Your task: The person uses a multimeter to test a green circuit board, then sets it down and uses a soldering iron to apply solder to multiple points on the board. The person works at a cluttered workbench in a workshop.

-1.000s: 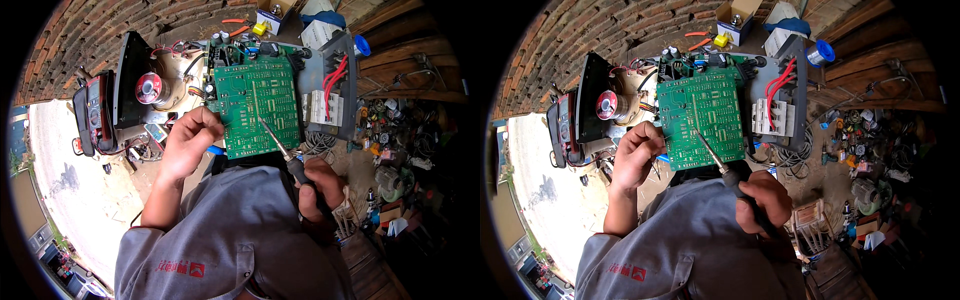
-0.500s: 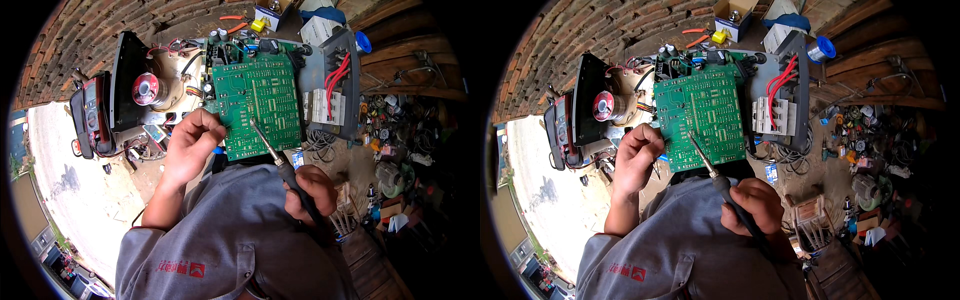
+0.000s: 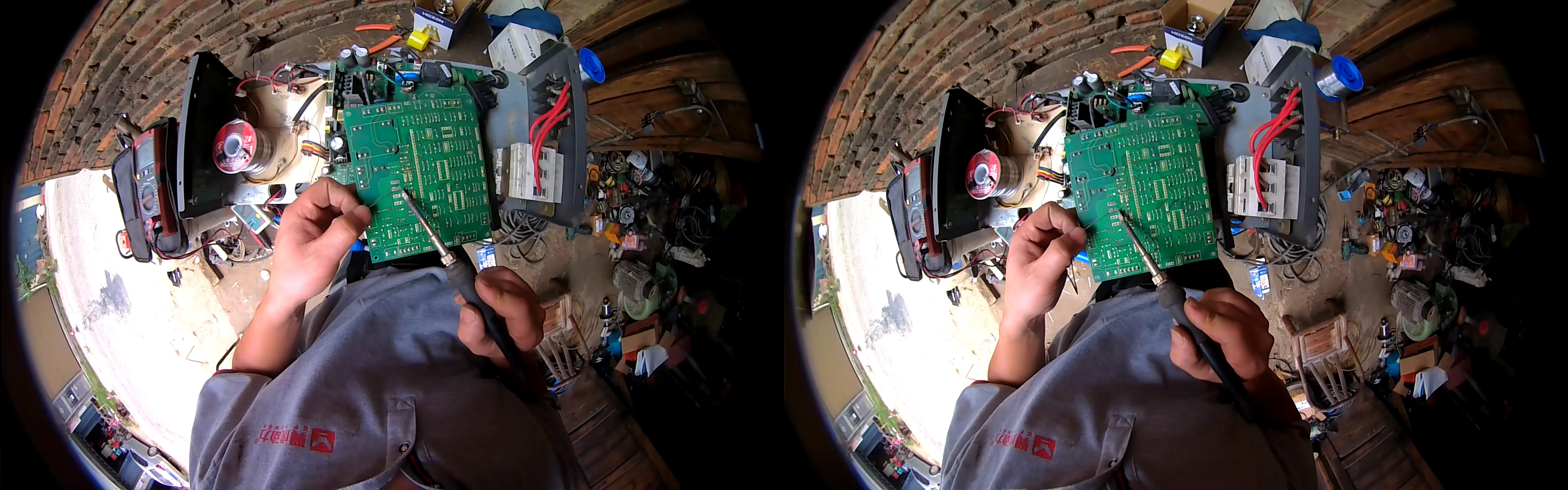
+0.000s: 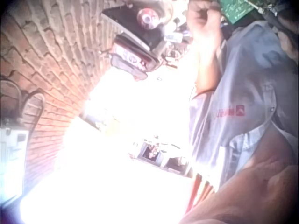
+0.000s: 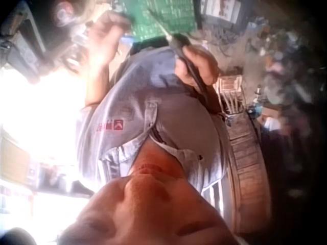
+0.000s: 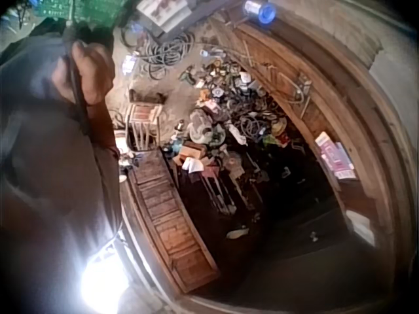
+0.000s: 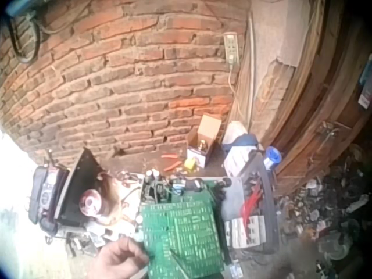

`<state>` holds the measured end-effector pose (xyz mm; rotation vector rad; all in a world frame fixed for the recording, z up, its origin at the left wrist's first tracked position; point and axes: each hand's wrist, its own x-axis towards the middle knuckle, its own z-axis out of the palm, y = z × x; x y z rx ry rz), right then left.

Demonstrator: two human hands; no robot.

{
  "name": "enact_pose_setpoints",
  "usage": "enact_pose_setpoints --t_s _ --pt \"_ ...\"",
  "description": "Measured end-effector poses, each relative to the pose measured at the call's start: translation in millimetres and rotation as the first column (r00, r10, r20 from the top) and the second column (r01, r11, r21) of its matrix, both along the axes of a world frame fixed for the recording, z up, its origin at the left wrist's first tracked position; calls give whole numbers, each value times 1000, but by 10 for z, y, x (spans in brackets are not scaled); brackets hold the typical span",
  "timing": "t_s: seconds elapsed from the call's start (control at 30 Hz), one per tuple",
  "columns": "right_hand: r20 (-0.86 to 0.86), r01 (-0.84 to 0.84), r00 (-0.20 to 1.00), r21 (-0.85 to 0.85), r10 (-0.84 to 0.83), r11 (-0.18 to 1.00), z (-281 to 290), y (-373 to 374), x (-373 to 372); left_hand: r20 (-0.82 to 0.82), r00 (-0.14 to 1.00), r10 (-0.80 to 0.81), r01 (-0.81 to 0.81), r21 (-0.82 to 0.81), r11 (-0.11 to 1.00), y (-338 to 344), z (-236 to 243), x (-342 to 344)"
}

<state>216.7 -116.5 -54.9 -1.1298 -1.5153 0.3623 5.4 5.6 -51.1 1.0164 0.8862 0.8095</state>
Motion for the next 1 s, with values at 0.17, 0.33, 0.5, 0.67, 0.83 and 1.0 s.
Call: enact_pose_setpoints --t_s 0.17,0.33,0.5,0.67,0.83,1.0 --pt "-2 0 1000 -2 0 1000 -15 -1 -6 10 1000 -2 2 2 1000 -7 -3 2" --pt "11 1 1000 -4 -1 1000 -33 -2 -6 22 1000 -5 5 3 1000 -12 -18 -13" --pt "8 9 1000 -2 -9 1000 -38 -3 -14 15 1000 -1 1 -2 1000 -15 -11 2" --pt "14 9 1000 7 -9 1000 -26 14 -21 -12 1000 18 -18 6 1000 -25 2 26" --pt "29 9 1000 12 -9 1000 -14 28 -28 -44 999 22 -21 22 1000 -26 19 31" --pt "20 17 1000 12 -17 1000 -19 25 -29 -69 997 35 -33 33 999 -39 45 63"
